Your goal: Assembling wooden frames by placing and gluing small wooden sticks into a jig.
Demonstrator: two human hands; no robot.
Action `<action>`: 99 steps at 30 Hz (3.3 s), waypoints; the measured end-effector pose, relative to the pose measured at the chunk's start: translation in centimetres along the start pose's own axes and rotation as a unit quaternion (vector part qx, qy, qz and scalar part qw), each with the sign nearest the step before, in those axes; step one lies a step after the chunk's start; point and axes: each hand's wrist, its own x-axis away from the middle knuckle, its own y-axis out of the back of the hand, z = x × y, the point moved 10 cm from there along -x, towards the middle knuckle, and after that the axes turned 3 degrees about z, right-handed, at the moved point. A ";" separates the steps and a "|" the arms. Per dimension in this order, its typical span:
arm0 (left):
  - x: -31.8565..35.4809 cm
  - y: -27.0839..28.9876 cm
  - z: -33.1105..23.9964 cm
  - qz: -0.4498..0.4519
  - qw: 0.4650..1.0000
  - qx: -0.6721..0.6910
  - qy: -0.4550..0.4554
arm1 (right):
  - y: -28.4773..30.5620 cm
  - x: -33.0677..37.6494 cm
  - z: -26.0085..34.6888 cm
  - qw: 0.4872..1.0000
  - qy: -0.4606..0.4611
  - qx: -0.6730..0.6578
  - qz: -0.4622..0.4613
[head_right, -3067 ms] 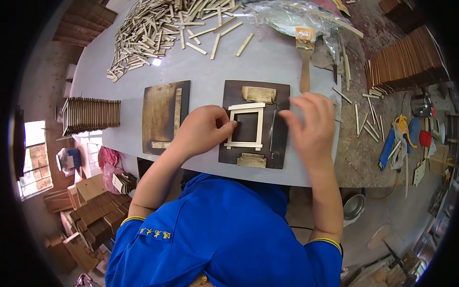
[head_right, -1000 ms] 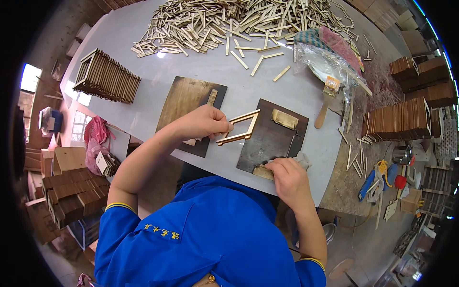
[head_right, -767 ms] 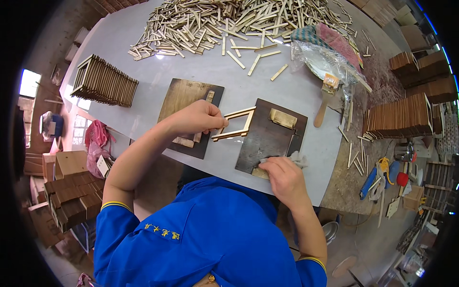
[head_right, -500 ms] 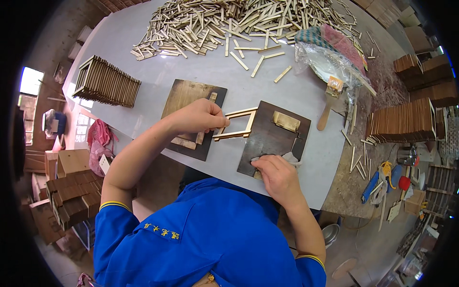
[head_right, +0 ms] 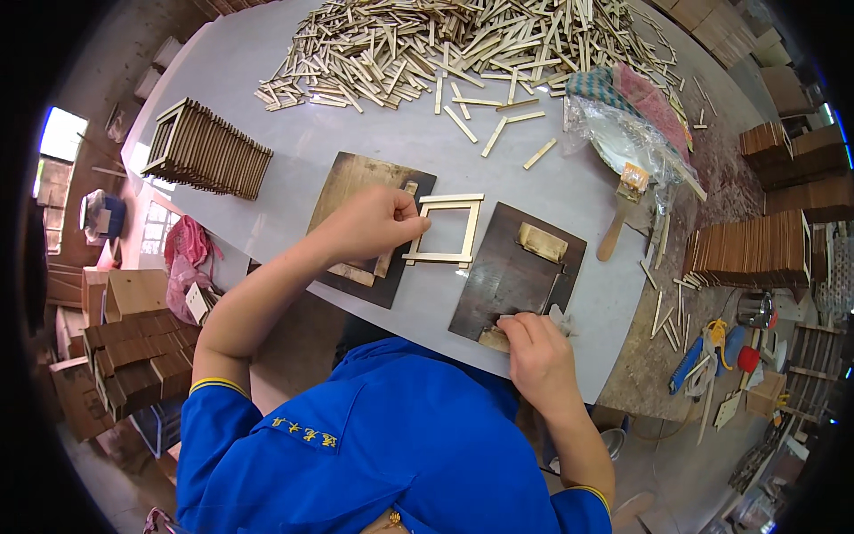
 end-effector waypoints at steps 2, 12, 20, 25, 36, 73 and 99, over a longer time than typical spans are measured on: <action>0.5 0.6 -0.4 -0.037 0.999 -0.034 -0.018 | 0.0 -0.2 0.2 1.000 0.006 -0.001 -0.003; 8.5 5.1 -6.0 -0.426 0.804 -0.213 -0.356 | -1.1 -1.4 1.5 0.993 0.059 -0.088 -0.054; 10.9 7.6 -4.9 -0.469 0.780 -0.228 -0.345 | -0.6 -0.1 -0.4 0.995 -0.011 -0.082 -0.052; 11.8 9.0 -3.5 -0.483 0.772 -0.248 -0.331 | -0.6 -0.1 -0.4 0.997 -0.020 -0.054 -0.042; 16.6 14.2 -2.5 -0.510 0.756 -0.288 -0.293 | -3.8 -3.5 3.3 0.969 -0.034 -0.240 0.037; 19.1 33.6 9.3 -0.322 0.917 -0.213 0.101 | -4.4 -3.2 2.7 0.986 -0.020 -0.163 -0.021; 12.7 28.1 2.6 -0.258 0.854 -0.434 0.126 | -3.9 -2.8 3.8 0.988 0.008 -0.133 -0.082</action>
